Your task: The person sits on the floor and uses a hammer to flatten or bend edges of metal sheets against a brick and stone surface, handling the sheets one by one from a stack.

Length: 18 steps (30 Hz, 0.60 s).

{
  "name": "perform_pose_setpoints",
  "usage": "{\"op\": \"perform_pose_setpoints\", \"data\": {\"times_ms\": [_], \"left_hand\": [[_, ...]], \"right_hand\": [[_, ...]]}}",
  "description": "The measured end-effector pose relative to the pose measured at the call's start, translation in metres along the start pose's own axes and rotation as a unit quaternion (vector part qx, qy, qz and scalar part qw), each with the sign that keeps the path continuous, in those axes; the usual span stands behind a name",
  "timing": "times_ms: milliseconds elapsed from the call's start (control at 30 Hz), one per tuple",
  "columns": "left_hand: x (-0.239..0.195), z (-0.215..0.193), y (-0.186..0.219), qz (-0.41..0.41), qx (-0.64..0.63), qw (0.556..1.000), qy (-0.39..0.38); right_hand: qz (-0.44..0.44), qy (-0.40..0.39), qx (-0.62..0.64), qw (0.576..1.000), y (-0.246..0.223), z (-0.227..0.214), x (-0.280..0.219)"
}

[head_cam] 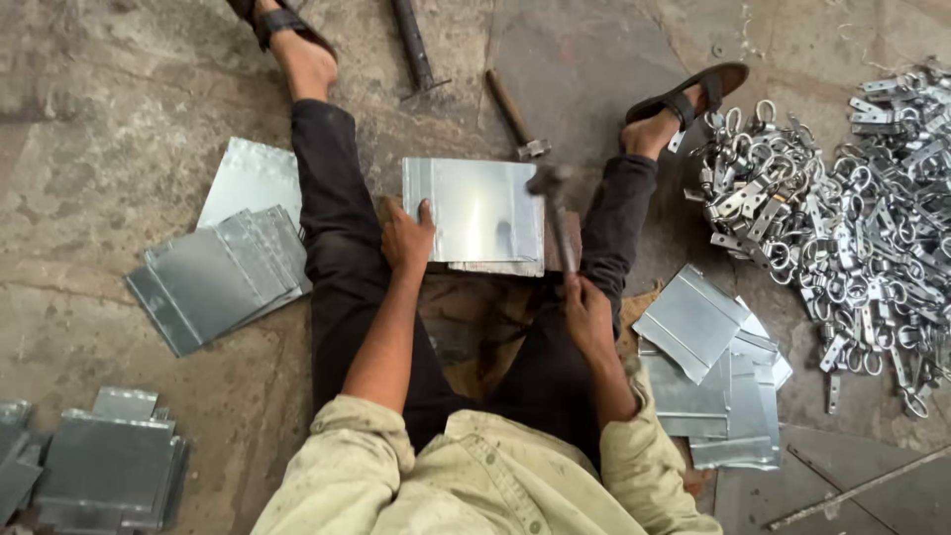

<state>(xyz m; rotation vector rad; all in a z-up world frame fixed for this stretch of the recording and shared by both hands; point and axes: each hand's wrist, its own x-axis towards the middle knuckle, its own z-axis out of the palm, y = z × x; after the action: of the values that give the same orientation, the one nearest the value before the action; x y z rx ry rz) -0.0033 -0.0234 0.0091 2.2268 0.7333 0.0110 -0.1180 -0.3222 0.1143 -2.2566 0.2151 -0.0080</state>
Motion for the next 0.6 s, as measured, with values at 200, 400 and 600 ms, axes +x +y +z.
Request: {"op": "perform_pose_setpoints", "data": {"times_ms": [200, 400, 600], "left_hand": [[-0.003, -0.002, 0.008, -0.019, -0.001, 1.000, -0.002], [0.011, 0.016, -0.002, 0.018, 0.015, 0.999, 0.045], [0.030, 0.034, -0.002, 0.101, 0.044, 0.980, 0.165]], "right_hand": [[-0.094, 0.077, 0.011, 0.993, 0.027, 0.035, -0.024], [-0.071, 0.046, -0.022, 0.996, 0.021, 0.010, -0.028], [-0.053, -0.006, -0.103, 0.993, 0.029, 0.028, -0.013]]}}
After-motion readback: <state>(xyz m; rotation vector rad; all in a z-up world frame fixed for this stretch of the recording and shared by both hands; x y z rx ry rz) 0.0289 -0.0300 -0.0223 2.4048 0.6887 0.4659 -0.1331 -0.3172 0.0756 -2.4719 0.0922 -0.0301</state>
